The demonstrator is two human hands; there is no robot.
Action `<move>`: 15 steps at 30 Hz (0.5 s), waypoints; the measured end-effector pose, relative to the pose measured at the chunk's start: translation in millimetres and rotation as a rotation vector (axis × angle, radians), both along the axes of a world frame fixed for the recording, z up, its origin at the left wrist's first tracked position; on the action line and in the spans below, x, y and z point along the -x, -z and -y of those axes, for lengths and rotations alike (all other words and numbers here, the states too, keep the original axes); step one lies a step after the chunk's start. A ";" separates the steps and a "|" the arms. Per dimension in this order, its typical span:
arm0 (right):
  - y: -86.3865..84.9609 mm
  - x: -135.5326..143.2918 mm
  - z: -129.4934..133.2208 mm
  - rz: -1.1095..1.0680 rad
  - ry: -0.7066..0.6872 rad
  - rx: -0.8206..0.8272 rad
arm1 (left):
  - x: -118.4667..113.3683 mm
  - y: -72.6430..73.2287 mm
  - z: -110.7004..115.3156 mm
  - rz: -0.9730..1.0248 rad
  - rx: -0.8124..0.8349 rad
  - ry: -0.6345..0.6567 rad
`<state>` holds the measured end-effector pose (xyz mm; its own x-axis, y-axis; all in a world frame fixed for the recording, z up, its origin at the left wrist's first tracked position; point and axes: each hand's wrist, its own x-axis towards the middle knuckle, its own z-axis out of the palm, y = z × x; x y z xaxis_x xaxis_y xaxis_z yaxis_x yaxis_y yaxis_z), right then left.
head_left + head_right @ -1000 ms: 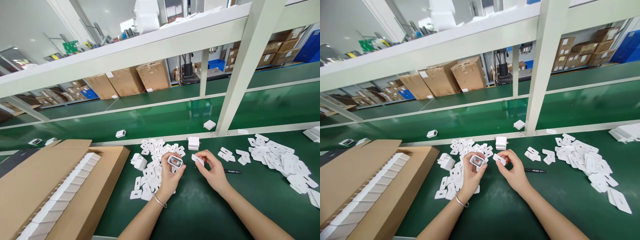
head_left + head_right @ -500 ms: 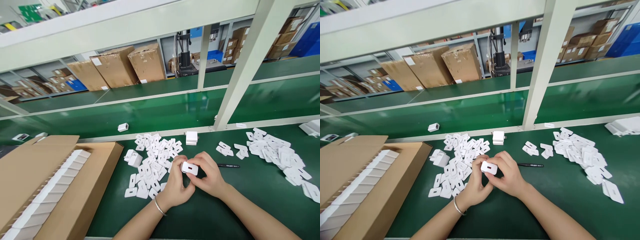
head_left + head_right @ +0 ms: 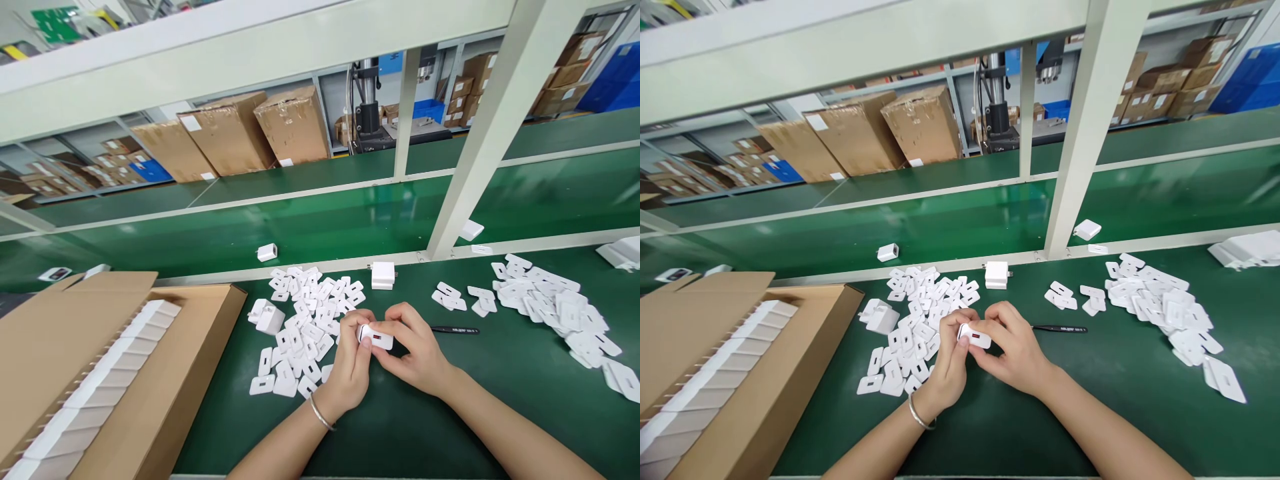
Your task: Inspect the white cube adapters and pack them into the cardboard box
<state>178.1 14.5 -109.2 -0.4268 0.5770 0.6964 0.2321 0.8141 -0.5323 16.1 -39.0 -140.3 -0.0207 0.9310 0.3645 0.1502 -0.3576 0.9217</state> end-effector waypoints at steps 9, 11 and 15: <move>5.6 0.6 6.6 -0.011 -0.199 0.654 | -2.0 3.8 -2.1 0.030 -0.270 -0.074; 7.6 3.6 8.2 -0.011 -0.273 0.759 | 0.0 3.0 -3.9 -0.012 -0.300 -0.068; 10.0 6.2 7.1 -0.083 -0.280 0.826 | 5.7 -1.7 -5.3 -0.145 -0.252 -0.038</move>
